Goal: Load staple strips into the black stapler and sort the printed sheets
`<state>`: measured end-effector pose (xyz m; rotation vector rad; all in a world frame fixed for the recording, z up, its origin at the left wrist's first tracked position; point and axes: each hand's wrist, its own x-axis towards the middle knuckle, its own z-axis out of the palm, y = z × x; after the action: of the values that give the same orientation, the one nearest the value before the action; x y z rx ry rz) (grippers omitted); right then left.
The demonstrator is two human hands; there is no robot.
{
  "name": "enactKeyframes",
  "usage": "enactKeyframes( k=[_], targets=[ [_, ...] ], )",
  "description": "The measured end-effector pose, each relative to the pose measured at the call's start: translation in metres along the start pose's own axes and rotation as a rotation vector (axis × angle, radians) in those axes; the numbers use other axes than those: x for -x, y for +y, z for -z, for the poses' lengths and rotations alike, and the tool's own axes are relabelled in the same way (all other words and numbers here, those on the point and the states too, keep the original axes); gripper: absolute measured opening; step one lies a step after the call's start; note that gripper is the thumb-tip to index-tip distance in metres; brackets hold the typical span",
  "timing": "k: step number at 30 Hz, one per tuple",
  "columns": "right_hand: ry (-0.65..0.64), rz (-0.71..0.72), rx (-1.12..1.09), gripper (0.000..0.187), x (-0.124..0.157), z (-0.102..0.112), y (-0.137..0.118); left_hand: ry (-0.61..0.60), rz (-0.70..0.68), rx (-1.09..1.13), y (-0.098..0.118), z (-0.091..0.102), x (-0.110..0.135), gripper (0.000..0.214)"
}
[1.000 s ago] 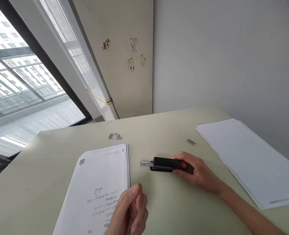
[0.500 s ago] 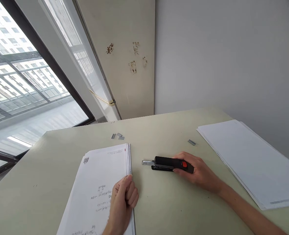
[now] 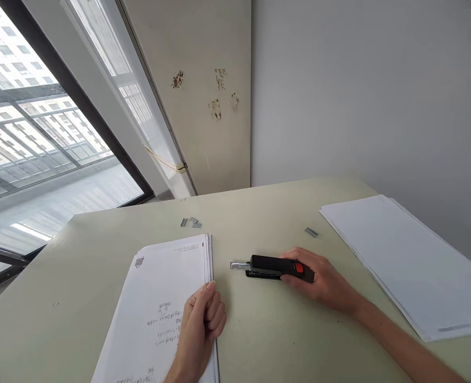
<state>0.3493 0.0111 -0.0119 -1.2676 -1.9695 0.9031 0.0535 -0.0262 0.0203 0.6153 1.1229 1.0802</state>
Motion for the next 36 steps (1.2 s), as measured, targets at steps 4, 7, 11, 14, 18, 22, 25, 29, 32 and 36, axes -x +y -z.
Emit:
enactKeyframes(
  k=[4,7,11,14,18,22,25,29,32,36],
  targets=[
    [-0.002,-0.003,0.003,0.021,0.000,0.000,0.000,-0.032,-0.008,-0.018,0.001,-0.001,0.001,0.072],
    [-0.004,-0.014,-0.001,0.021,0.001,0.000,-0.001,-0.050,-0.015,-0.011,0.002,-0.001,0.001,0.071],
    [0.001,-0.016,-0.001,0.019,0.002,0.000,0.000,-0.103,-0.027,-0.026,0.002,0.004,0.000,0.067],
    [-0.001,-0.017,0.001,0.019,0.002,0.000,0.000,-0.109,-0.065,-0.140,0.003,0.009,0.001,0.062],
    [-0.004,-0.029,-0.012,0.018,0.002,0.000,-0.002,0.037,-0.411,-0.632,0.005,0.008,0.005,0.047],
    [-0.010,-0.030,-0.026,0.016,0.002,0.002,-0.005,0.040,-0.781,-1.037,0.003,0.004,0.004,0.017],
    [-0.027,-0.024,-0.036,0.016,0.001,0.003,-0.004,0.039,-0.865,-1.158,-0.001,0.005,0.001,0.006],
    [-0.054,-0.014,-0.055,0.018,0.001,0.003,-0.002,0.033,-0.847,-1.228,-0.007,0.010,-0.001,0.024],
    [-0.056,-0.026,-0.053,0.018,0.002,0.004,-0.001,0.043,-0.802,-1.273,-0.015,0.012,0.001,0.044],
    [-0.054,-0.020,-0.048,0.020,0.002,0.004,-0.001,-0.008,-0.667,-1.268,-0.026,0.008,0.009,0.064]
  ],
)
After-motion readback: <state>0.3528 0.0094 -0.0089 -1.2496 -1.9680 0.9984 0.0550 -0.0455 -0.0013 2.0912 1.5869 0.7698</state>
